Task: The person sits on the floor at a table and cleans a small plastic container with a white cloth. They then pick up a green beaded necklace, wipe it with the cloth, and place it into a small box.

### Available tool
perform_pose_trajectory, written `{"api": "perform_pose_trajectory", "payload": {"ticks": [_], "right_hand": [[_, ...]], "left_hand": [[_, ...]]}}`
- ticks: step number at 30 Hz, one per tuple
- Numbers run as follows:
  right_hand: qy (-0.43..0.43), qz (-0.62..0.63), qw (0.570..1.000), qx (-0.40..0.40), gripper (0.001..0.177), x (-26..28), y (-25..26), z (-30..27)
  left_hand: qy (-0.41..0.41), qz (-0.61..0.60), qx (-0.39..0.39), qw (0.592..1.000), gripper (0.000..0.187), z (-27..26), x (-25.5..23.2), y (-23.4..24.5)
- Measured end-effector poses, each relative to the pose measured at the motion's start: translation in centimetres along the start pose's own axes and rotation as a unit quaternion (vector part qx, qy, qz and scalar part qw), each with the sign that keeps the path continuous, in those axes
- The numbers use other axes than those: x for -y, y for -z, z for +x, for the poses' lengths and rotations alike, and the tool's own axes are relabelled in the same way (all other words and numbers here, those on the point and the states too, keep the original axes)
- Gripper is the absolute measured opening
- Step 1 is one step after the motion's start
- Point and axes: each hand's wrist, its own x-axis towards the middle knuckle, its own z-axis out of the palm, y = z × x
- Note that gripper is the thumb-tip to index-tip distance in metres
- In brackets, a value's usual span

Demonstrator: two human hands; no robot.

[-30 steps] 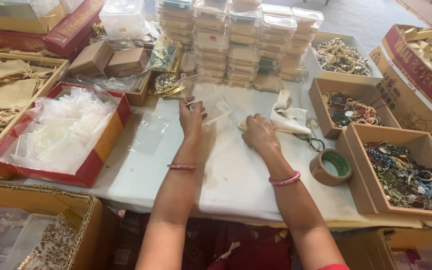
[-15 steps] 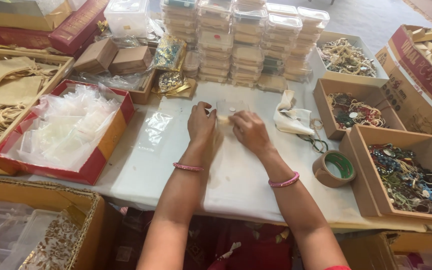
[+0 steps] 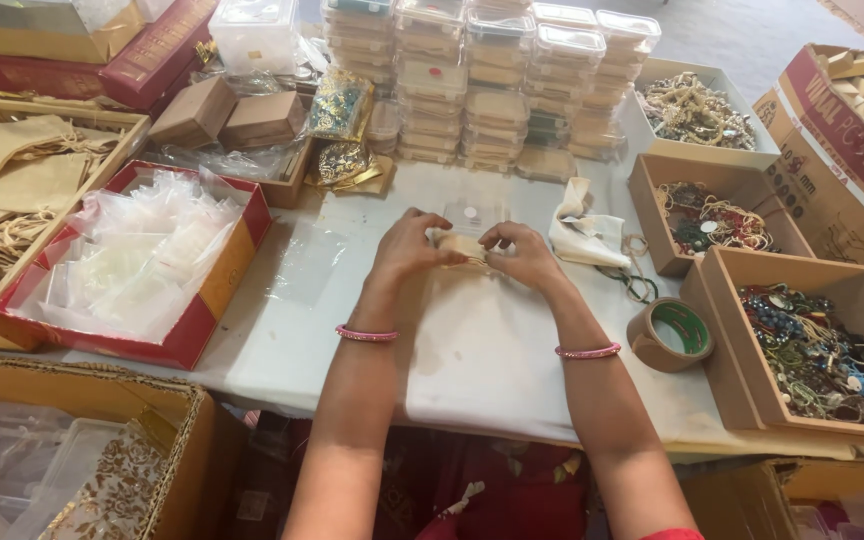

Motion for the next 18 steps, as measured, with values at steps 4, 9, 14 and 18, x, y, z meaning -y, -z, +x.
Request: {"api": "perform_pose_trajectory", "payload": {"ticks": [4,9,14,18], "right_hand": [[-0.036,0.025,0.997,0.058,0.033,2.0,1.4,-0.3],[-0.019,0.001,0.996,0.082,0.024,2.3,1.6,-0.4],[0.019,0.030,0.999,-0.024,0.013,1.5,0.9,-0.3],[0.124,0.000,0.990,-0.065,0.013,3.7,1.0,-0.7]], "left_hand": [[-0.032,-0.045,0.037,0.998,0.078,1.2,2.2,-0.9],[-0.062,-0.090,0.071,0.991,0.083,1.7,3.4,-0.6],[-0.032,-0.084,0.063,0.994,0.060,1.9,3.4,-1.3],[-0.160,0.001,-0.074,0.984,0.020,1.6,3.6,-3.1]]}}
